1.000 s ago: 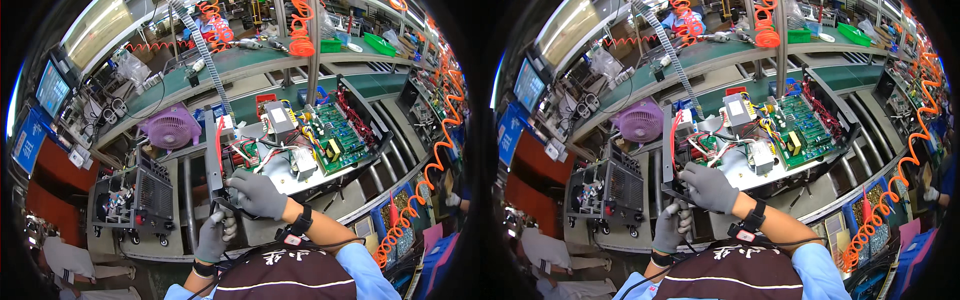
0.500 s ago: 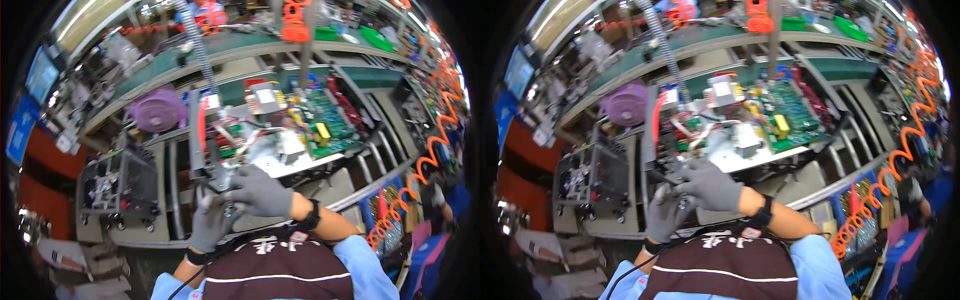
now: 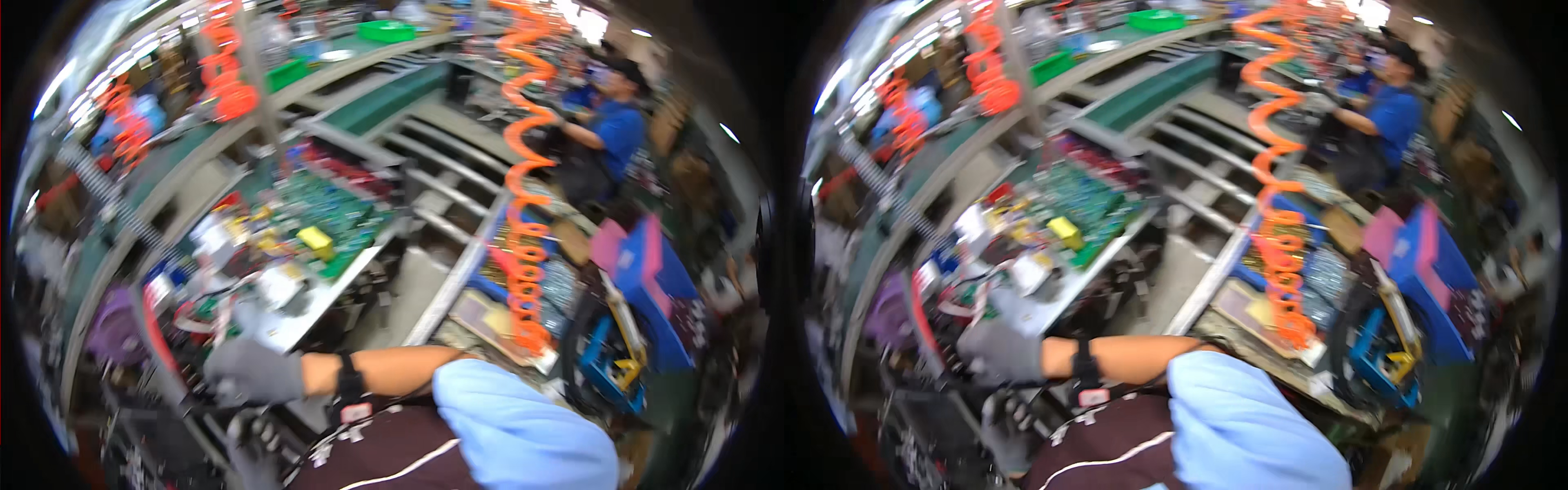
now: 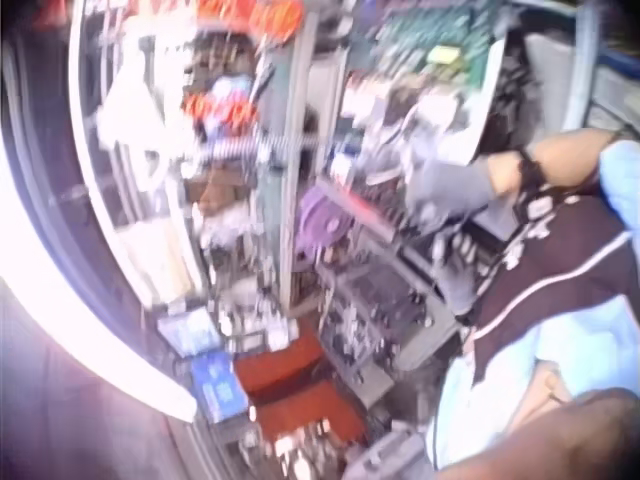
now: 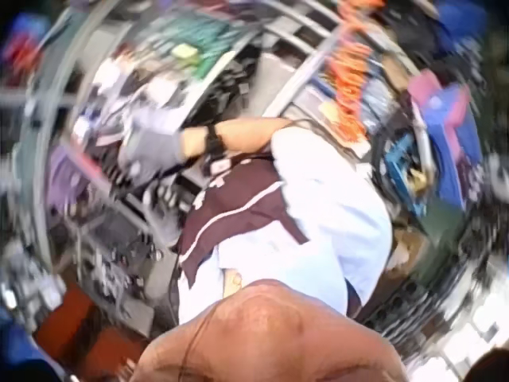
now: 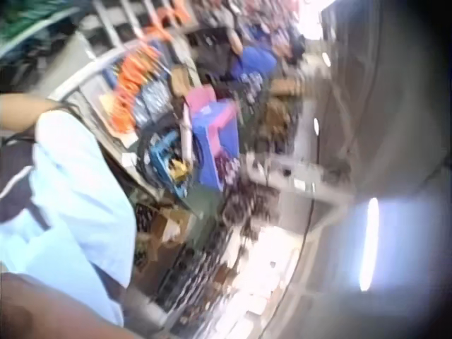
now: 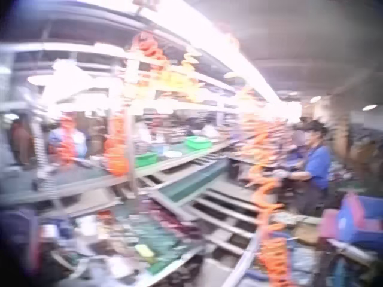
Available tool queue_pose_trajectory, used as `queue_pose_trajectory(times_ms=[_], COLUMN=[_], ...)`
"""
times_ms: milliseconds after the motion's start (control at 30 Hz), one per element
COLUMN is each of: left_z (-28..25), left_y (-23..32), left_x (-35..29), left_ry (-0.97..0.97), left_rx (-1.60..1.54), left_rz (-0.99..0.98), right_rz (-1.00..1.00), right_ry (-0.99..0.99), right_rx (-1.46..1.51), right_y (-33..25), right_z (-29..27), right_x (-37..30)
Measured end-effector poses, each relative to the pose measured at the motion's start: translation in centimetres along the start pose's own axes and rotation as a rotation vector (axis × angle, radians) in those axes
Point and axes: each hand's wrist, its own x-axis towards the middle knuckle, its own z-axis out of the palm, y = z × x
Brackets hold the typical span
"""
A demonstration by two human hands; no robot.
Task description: Assembling a solar inverter unit by applying labels, fastening screws with a power tool, and connecting wiring.
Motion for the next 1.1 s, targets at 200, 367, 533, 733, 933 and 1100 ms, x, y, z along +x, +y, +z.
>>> queue_pose_trajectory(times_ms=[200, 367, 533, 733, 933, 1100], left_z=[-2.0, -2.3, -0.5, -0.5, 1.2, 0.0], left_y=[-1.5, -1.8, -0.4, 0.5, 1.4, 1.6], left_x=[1.7, 0.5, 1.0, -0.4, 0.5, 1.0], left_ry=[0.028, 0.022, -0.081, 0.049, 0.122, 0.056], left_rx=[-0.24, -0.295, -0.156, 0.304, 0.216, 0.181], left_rz=[0.084, 0.121, 0.136, 0.248, 0.187, 0.179], right_rz=[0.205, 0.047, 0.105, -0.027, 0.061, 0.006], right_ry=[0.136, 0.17, 0.218, 0.199, 0.089, 0.013], right_rx=[-0.18, -0.388, -0.264, -0.255, -0.307, -0.235], right_y=[0.7, 0.7, 1.6, 2.9, 4.8, 3.9], right_z=[-2.1, 0.9, 2.1, 4.6, 4.8, 3.4], right_x=[2.3, 3.4, 2.9, 3.8, 3.7, 3.8])
